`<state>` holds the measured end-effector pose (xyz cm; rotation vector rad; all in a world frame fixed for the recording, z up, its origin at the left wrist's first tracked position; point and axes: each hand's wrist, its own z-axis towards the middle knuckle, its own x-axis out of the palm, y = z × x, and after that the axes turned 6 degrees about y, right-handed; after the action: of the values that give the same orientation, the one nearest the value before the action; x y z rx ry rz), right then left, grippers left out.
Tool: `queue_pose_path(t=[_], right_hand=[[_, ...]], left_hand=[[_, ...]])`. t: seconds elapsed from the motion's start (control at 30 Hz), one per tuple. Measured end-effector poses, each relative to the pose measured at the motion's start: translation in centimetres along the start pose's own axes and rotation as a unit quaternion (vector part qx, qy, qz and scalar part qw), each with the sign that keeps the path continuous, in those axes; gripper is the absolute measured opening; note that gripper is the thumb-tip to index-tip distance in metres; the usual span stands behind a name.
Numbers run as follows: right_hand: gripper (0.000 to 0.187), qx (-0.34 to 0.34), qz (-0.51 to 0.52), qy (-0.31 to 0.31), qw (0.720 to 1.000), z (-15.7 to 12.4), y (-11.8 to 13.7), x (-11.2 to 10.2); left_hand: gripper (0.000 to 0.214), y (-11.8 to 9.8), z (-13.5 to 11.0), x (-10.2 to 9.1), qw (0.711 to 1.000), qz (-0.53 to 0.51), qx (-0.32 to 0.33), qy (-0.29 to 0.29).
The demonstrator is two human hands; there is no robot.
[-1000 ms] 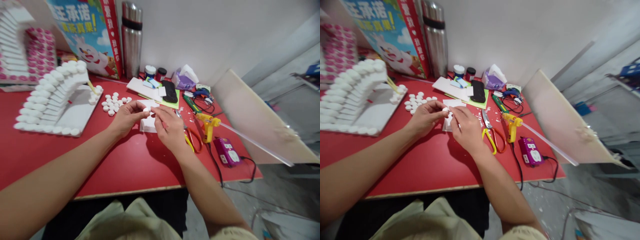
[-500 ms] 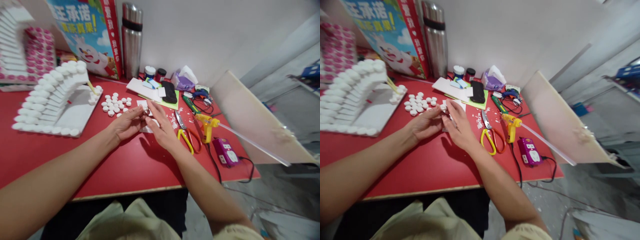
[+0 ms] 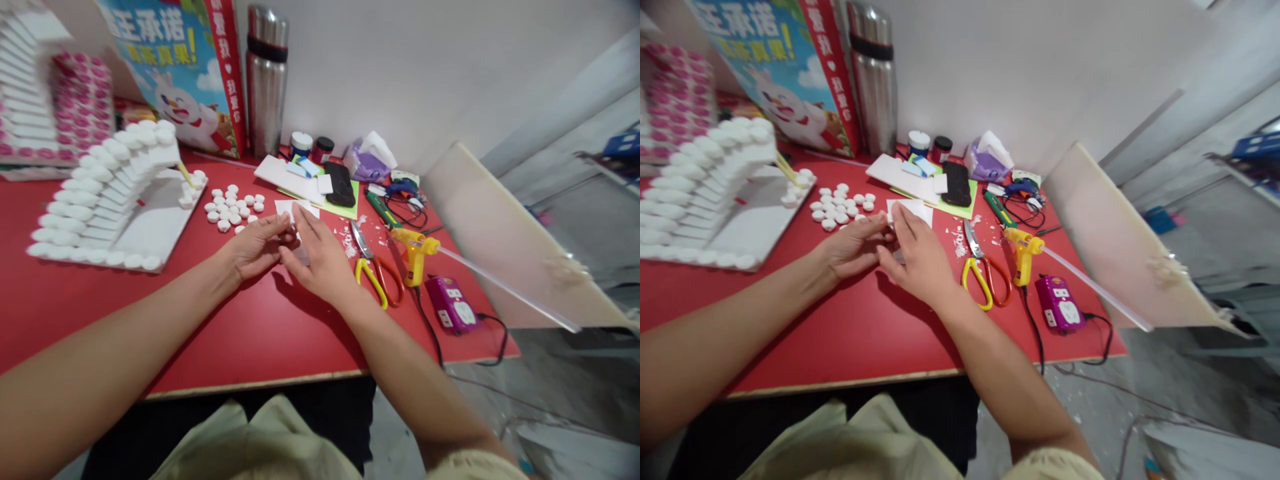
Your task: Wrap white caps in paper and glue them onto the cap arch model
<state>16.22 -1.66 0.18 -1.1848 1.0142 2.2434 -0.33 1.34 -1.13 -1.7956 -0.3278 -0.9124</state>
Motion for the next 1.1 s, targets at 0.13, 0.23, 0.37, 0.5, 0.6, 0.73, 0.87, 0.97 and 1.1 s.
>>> queue_pose_path(t=[0.13, 0.23, 0.37, 0.5, 0.6, 0.73, 0.87, 0.97, 1.1], right_hand=[[0.069, -0.012, -0.035, 0.002, 0.999, 0.0, -0.1, -0.1], [0.068, -0.01, -0.055, 0.009, 0.998, -0.1, -0.1, -0.2], [0.066, -0.01, -0.069, 0.016, 0.997, -0.1, -0.1, -0.3], [0.065, -0.014, -0.071, 0.024, 0.997, 0.0, -0.1, -0.5], [0.061, -0.021, -0.053, -0.003, 0.998, 0.1, 0.3, -1.0], [0.048, -0.002, 0.018, -0.095, 0.995, -0.1, 0.9, -1.5], [0.023, 0.104, 0.169, -0.171, 0.965, 0.1, 0.3, -1.7], [0.026, 0.188, 0.326, -0.2, 0.904, 0.4, -0.8, -1.5], [0.053, 0.216, 0.454, -0.171, 0.847, 0.8, -1.5, -1.4]], left_hand=[[0.039, 0.0, 0.0, -0.2, 1.0, 0.009, -0.008, 0.0], [0.039, -0.1, -0.1, -0.1, 1.0, 0.01, -0.018, -0.002], [0.038, -0.2, -0.1, -0.1, 1.0, 0.018, -0.021, -0.005], [0.035, -0.2, -0.1, -0.2, 1.0, 0.022, -0.018, 0.004], [0.033, -0.2, 0.0, -0.1, 1.0, 0.02, -0.003, 0.015], [0.037, -0.4, -0.2, 0.3, 1.0, 0.011, 0.013, 0.018], [0.038, -0.5, -0.4, 0.8, 0.998, 0.042, 0.038, 0.028], [0.034, -0.5, -0.5, 1.2, 0.994, 0.081, 0.061, 0.041], [0.028, -0.4, -0.8, 1.5, 0.984, 0.139, 0.106, 0.043]])
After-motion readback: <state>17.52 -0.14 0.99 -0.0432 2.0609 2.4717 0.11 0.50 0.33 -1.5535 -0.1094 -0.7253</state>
